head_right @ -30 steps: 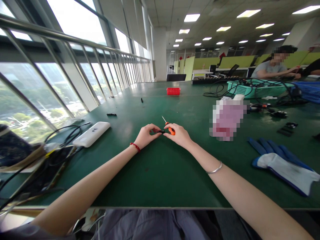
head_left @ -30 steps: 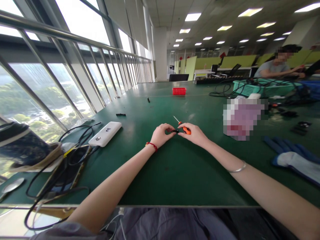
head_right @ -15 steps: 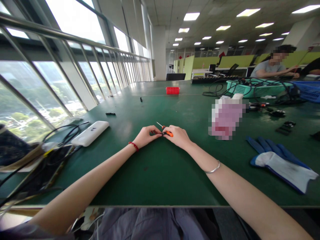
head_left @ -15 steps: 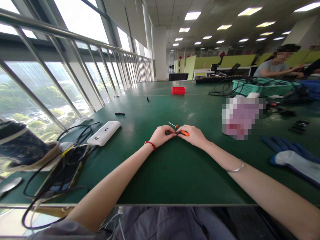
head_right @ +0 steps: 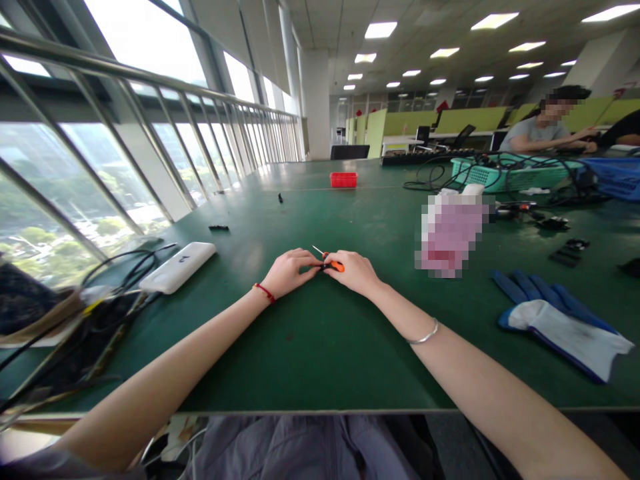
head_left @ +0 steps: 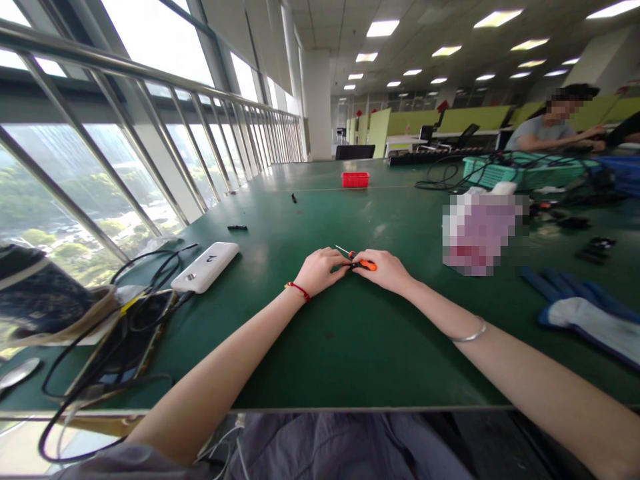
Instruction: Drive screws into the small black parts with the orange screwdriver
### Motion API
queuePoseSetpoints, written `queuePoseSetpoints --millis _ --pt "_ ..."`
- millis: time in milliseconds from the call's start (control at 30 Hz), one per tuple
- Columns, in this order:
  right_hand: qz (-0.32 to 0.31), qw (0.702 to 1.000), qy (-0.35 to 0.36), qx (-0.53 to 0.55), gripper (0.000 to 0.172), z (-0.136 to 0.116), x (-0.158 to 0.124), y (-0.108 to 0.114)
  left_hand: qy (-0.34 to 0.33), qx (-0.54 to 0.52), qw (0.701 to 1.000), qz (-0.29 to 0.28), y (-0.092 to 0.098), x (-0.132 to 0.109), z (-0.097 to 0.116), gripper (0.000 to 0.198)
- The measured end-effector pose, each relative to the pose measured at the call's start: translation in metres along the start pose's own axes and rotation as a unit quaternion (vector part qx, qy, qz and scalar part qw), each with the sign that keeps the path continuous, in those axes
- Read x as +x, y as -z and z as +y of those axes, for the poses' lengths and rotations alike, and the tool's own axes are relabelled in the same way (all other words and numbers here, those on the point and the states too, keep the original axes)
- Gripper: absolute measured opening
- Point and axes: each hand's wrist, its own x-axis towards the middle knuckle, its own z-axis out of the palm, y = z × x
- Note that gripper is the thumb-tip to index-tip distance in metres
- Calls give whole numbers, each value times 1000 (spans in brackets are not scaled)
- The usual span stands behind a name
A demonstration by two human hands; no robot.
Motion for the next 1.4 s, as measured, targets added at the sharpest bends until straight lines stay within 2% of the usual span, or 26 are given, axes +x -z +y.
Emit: queuePoseSetpoints --millis 300,700,1100,1400 --pt "0 1000 2 -8 21 -1 0 0 -21 89 996 -9 2 1 4 21" --pt "-1 998 4 -55 23 -5 -1 0 -35 140 989 -41 6 4 10 19" --pt "15 998 -17 -56 23 -6 -1 1 -18 179 983 -22 3 4 15 19" --pt "6 999 -17 -44 22 -4 -1 1 37 90 995 19 -1 1 9 16"
